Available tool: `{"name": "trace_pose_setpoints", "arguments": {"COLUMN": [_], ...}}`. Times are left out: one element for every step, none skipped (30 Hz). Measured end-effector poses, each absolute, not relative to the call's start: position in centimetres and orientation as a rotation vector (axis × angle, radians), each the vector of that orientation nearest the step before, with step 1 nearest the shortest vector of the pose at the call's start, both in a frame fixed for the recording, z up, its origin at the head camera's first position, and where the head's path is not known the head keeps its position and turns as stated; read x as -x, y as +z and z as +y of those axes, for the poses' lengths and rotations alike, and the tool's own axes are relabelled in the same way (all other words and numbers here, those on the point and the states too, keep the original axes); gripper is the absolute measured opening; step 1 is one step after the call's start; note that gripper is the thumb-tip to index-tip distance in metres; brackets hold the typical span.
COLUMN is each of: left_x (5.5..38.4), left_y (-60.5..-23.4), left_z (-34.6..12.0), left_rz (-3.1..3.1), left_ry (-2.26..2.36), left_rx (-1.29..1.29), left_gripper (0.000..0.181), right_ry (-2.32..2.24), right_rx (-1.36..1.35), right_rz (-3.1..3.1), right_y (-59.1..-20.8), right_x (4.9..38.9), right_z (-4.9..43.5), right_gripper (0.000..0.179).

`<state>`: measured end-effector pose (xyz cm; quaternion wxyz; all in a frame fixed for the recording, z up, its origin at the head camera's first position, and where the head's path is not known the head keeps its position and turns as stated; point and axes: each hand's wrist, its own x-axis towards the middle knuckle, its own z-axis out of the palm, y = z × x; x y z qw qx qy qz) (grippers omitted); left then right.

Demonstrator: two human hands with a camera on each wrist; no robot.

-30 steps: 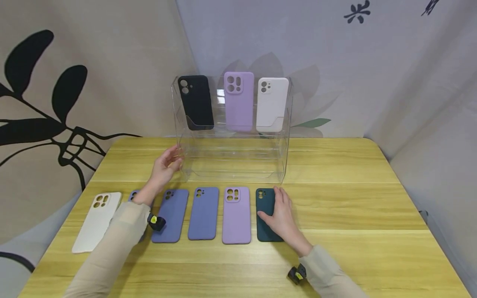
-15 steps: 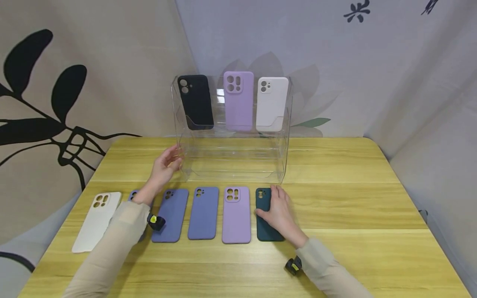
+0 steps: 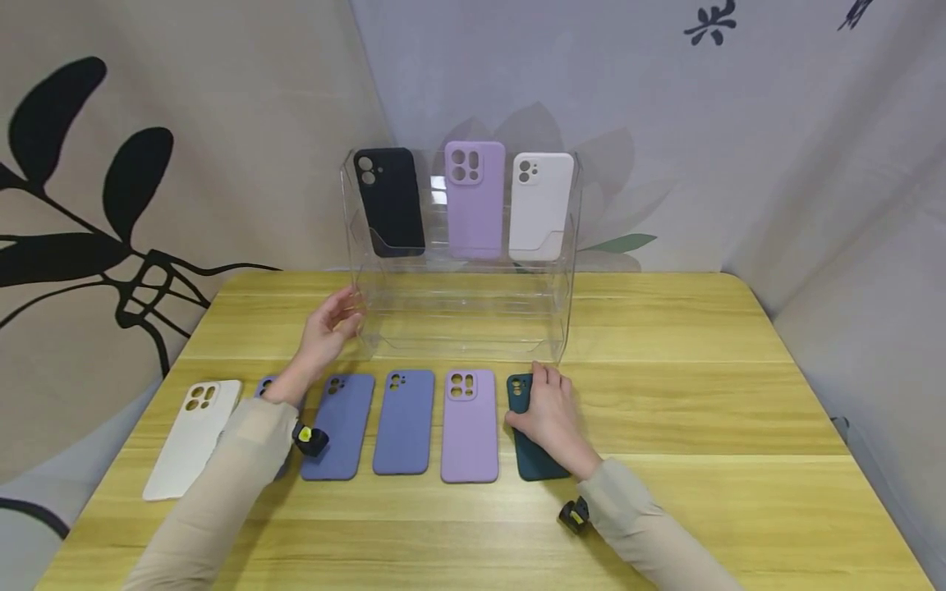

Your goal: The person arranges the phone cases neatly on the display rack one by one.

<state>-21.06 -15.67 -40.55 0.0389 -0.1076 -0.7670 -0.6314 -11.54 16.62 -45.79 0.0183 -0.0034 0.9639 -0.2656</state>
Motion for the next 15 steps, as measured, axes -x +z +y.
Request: {"name": "trace_pose_setpoints", "arguments": {"left_x": [21.05, 21.04, 21.03, 21.03, 21.02, 21.02, 21.02, 21.03, 21.03, 21.04, 21.04, 21.05, 21.05, 21.06, 21.06], "left_y": [-40.56, -40.56, -40.57, -40.57, -40.57, -40.58, -40.57, -40.58, -40.59, -40.60, -40.61, -40.62, -40.62, -40.62, -40.61], "left_z": [-15.65, -15.65, -15.65, -15.66, -15.66, -15.66, -15.65, -15.65, -15.64, -15.63, -15.62, -15.61, -15.60, -15.60, -15.60], "left_rz": [-2.352, -2.353, -2.353, -2.354, -2.356, -2.356, -2.355, -2.356, -2.355, -2.355, -2.356, -2.357, -2.358, -2.357, -2.357], "left_ry": [-1.935, -1.934, -1.936, -1.936, -1.936, -1.936, -1.937, -1.935, -1.935, -1.933, -1.929, -1.927, -1.926, -1.927, -1.927], "left_rx": [0.330, 0.330, 0.328, 0.325, 0.324, 0.323, 0.324, 0.324, 0.324, 0.324, 0.325, 0.325, 0.325, 0.325, 0.325], "left_gripper": [0.047, 0.047, 0.047, 0.047, 0.047, 0.047, 0.047, 0.047, 0.047, 0.047, 0.047, 0.047, 0.047, 0.047, 0.047], "right_ry": [-0.819, -0.815, -0.812, -0.811, -0.811, -0.814, -0.818, -0.821, -0.827, -0.836, -0.847, -0.859, -0.872, -0.887, -0.903], "right_rx": [0.009, 0.005, 0.007, 0.010, 0.012, 0.008, 0.008, 0.008, 0.010, 0.010, 0.010, 0.010, 0.014, 0.017, 0.022], "right_rz": [2.995, 2.994, 2.994, 2.995, 2.996, 2.991, 2.990, 2.987, 2.986, 2.984, 2.982, 2.980, 2.982, 2.984, 2.987], "right_y": [-45.80, -45.79, -45.77, -45.80, -45.81, -45.81, -45.83, -45.83, -45.86, -45.90, -45.91, -45.92, -45.90, -45.88, -45.85], "right_x": [11.58, 11.60, 11.62, 11.64, 11.65, 11.68, 11.68, 11.68, 11.68, 11.66, 11.63, 11.58, 11.50, 11.44, 11.36], "right_z": [16.60, 16.59, 16.59, 16.59, 16.61, 16.62, 16.66, 16.70, 16.76, 16.81, 16.87, 16.92, 16.96, 17.00, 17.05], "right_gripper": [0.087, 0.088, 0.088, 0.088, 0.088, 0.088, 0.088, 0.089, 0.088, 0.088, 0.088, 0.088, 0.087, 0.087, 0.086]}}
